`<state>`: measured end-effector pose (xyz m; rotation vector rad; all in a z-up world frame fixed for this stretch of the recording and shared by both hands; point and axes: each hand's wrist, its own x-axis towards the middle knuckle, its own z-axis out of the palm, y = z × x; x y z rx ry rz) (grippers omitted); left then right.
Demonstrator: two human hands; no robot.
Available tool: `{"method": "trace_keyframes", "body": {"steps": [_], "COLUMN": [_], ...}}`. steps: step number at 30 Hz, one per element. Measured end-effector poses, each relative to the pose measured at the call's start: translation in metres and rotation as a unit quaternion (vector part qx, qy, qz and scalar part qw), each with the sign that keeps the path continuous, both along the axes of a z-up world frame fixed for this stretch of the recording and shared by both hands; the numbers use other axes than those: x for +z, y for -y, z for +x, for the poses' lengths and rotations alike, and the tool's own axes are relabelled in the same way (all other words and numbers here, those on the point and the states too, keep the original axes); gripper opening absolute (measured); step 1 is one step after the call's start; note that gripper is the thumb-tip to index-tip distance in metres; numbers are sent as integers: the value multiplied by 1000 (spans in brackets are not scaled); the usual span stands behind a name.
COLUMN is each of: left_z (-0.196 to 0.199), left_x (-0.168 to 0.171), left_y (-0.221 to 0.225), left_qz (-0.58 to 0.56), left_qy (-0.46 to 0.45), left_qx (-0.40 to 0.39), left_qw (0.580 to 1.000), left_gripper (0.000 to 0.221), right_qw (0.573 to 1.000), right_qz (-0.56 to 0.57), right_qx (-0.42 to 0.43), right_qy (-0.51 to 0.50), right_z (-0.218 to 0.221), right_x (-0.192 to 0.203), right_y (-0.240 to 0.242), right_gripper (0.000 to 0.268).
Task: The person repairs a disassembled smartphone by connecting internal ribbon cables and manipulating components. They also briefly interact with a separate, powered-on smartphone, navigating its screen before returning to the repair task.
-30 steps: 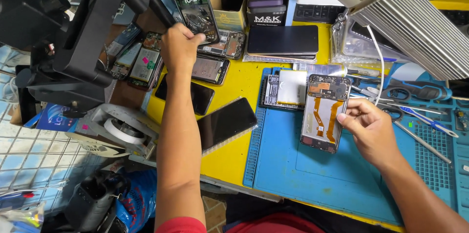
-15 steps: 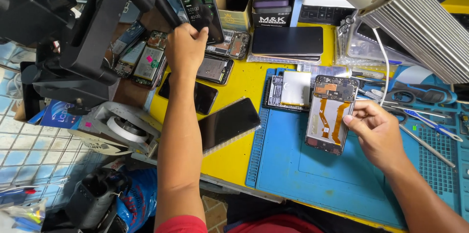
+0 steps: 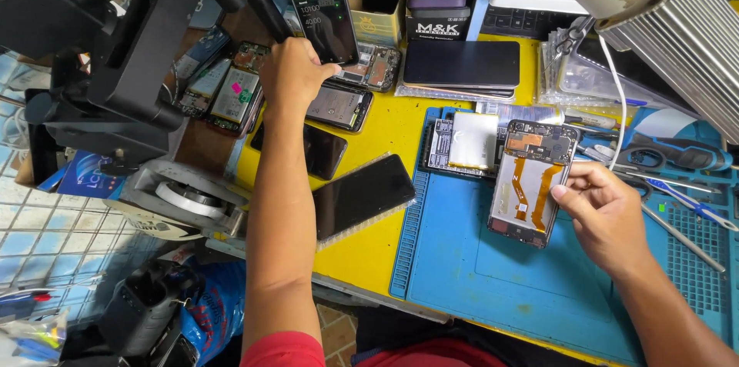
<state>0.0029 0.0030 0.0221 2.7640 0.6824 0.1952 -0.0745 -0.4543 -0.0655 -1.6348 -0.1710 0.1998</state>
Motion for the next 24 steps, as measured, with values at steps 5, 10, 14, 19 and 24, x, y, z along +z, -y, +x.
{"method": "trace_keyframes", "body": {"steps": [5, 10, 14, 19, 24], "left_z": [3, 1, -32, -139, -244], "left_x": [-10, -13, 6, 19, -31], "left_y": [-5, -9, 20, 73, 78], "left_qz": [9, -7, -26, -32, 73], "left_qy": [24, 99, 147, 222, 557], "left_qx": [-2, -1, 20, -78, 10], "left_qw": [1000, 995, 989, 971, 827], "left_gripper": [32, 32, 36, 41, 16], "right_qw": [999, 1000, 1000, 1000, 998], "right_qz": [33, 27, -14, -18, 41], "right_qx": [10, 7, -8, -16, -31], "right_qy": [-9, -9, 2, 6, -25], "right_z": [0, 0, -1, 1, -1], "right_x": [-4, -2, -3, -23, -34], "right_y": [1, 1, 3, 10, 9], "right_gripper": [21, 20, 19, 19, 28]}}
